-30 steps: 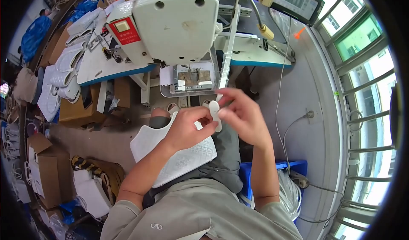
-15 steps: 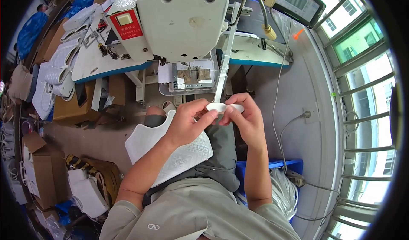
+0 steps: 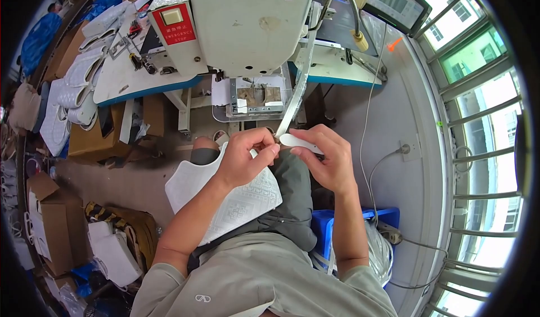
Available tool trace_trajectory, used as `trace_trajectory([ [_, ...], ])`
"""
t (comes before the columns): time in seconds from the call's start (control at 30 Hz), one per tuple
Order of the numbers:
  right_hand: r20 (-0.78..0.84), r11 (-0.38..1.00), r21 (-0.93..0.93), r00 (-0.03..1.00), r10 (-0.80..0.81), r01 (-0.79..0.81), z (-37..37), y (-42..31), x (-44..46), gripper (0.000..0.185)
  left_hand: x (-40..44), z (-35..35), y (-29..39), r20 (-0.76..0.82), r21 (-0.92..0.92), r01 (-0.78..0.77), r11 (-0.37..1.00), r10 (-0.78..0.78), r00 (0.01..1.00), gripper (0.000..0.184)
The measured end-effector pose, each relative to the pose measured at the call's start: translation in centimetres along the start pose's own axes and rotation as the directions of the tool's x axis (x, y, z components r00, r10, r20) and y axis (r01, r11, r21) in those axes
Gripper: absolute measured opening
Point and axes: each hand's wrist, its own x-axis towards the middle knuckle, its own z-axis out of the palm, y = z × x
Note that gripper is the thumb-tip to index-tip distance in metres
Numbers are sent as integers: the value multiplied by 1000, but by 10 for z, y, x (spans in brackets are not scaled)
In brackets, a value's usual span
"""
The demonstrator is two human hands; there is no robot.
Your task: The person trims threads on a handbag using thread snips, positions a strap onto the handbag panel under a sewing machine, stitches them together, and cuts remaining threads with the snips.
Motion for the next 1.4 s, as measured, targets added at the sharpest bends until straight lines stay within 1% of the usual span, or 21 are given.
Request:
trace_trajectory([
  [0.03,3,1000,4,1000,-2,2,-2,-1,1,35,0,-1,-2,-5,2,2,1000,-2,1000,14],
  [0.1,69,998,-49,997,-44,48,-4,-3,4,33,2,-2,-5,-4,34,-81,996,81,997,17],
  [0.13,70,998,-47,996,-48,51,-4,-4,6,33,2,-1,-5,-7,37,-81,996,82,997,17],
  [0.2,107,988,-85,987,-119,129,-3,-3,8,32,2,4,-5,-65,-63,6,998,-10,998,23],
  [0.23,108,988,-84,987,-121,130,-2,-2,8,32,2,6,-6,-67,-61,6,998,-10,998,23],
  [0.3,118,983,-109,983,-138,150,0,1,8,32,2,12,-8,-107,-324,98,941,-139,985,27],
  [0.43,138,985,-112,984,-114,130,2,0,8,32,0,14,-13,-106,-358,100,928,-146,984,32],
  [0.5,128,982,-130,984,-123,140,4,1,7,33,-1,12,-21,-80,-346,109,932,-146,986,23],
  [0.53,128,982,-130,984,-121,137,4,2,7,33,-1,13,-16,-79,-347,112,931,-148,986,23],
  [0.6,142,980,-126,980,-137,155,2,4,8,33,0,14,-5,-74,-415,111,903,-155,985,13],
  [0.67,129,982,-111,982,-135,150,2,4,10,33,2,17,3,-77,-418,107,902,-153,985,10],
  [0.73,117,984,-98,983,-138,150,0,4,12,32,6,17,8,-81,-421,98,902,-145,986,12],
  [0.8,93,990,-73,989,-111,118,1,5,12,30,7,15,10,-24,-406,138,904,-161,987,14],
  [0.83,94,990,-72,989,-113,120,3,6,12,30,7,15,9,-26,-405,136,904,-160,987,14],
  [0.9,64,994,-35,993,-97,99,6,9,11,30,6,15,5,-14,-403,155,902,-176,984,20],
  [1.03,68,995,-37,994,-92,94,7,9,9,29,4,15,4,-29,-385,187,904,-214,976,21],
  [1.1,83,993,-45,991,-102,106,6,8,10,25,4,16,6,-36,-325,172,930,-194,980,20],
  [1.13,83,993,-47,991,-105,109,5,8,12,25,4,17,7,-36,-324,168,931,-190,981,20],
  [1.2,105,984,-60,981,-162,168,3,9,14,21,4,20,10,-65,-137,122,983,-132,989,22],
  [1.33,110,968,-97,969,-220,230,-3,5,22,17,3,18,23,-19,-108,174,979,-177,984,28],
  [1.4,122,955,-126,960,-253,268,-10,2,27,17,1,19,8,-50,-214,56,975,-68,996,32],
])
